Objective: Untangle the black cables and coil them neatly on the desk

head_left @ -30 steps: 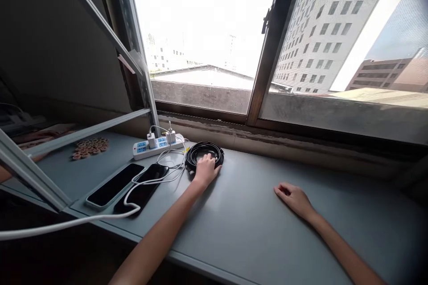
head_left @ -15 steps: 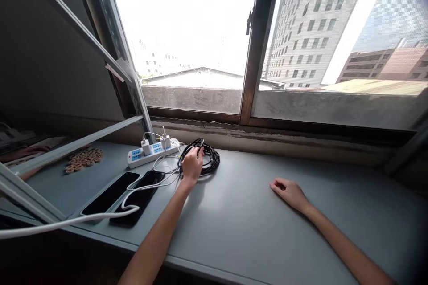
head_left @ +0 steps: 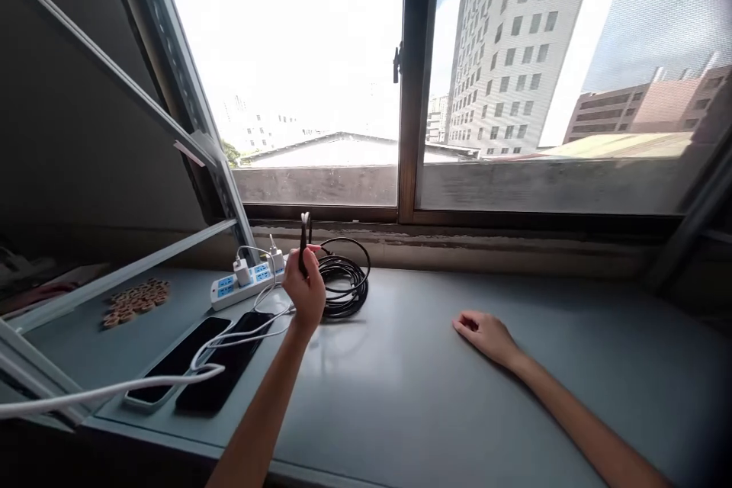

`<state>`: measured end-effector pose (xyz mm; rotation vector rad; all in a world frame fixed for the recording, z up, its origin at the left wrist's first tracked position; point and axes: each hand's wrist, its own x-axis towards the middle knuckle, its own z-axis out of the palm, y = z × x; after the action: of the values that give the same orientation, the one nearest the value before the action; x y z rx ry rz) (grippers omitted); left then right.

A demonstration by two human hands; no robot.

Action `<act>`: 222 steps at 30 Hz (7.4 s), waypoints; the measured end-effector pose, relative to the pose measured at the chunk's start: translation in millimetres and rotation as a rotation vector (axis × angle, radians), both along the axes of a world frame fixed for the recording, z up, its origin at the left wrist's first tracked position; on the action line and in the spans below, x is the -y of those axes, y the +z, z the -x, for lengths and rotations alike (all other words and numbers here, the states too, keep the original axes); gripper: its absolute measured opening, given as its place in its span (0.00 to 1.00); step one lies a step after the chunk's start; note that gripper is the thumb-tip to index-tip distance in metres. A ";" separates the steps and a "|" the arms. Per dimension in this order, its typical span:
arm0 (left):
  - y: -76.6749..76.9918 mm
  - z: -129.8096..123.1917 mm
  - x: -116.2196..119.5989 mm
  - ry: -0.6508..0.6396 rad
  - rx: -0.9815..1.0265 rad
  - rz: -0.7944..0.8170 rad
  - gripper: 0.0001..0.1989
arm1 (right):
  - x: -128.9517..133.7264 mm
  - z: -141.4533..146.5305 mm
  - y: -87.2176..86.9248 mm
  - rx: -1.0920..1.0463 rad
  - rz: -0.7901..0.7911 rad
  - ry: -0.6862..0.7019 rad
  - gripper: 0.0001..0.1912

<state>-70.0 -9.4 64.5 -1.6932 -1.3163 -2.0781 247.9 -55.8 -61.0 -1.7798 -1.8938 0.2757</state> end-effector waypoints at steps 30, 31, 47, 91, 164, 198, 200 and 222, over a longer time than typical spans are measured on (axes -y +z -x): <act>-64.5 -102.7 132.3 -0.628 -1.087 0.506 0.15 | -5.8 0.0 6.3 0.068 0.056 -0.005 0.17; -69.0 -105.2 136.6 -0.631 -1.112 0.546 0.14 | -6.2 -0.8 6.2 0.067 0.056 -0.003 0.17; -54.8 -49.6 205.8 -0.645 -0.927 0.517 0.12 | -7.5 -11.7 0.5 -0.079 0.047 0.096 0.24; -47.8 -2.7 12.9 -0.191 -1.085 0.771 0.23 | -0.4 -1.7 5.3 -0.028 0.078 0.020 0.18; -54.2 -85.5 119.6 -0.648 -0.607 0.584 0.16 | -3.8 -7.8 3.8 0.006 0.066 0.040 0.17; 101.5 -63.0 53.3 -0.875 -0.084 0.210 0.11 | 20.1 133.3 226.8 -0.864 -0.462 0.371 0.20; 102.2 -56.5 50.9 -0.817 -0.110 0.223 0.12 | 23.0 127.0 227.0 -0.909 -0.474 0.353 0.19; 102.5 -37.5 25.4 -1.110 0.268 0.655 0.21 | -3.4 162.6 214.9 -0.628 -0.231 0.537 0.19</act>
<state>-32.5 -34.8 167.0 -3.0417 -1.3790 -2.6172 85.4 -52.4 154.0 -0.8603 -1.7899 0.6842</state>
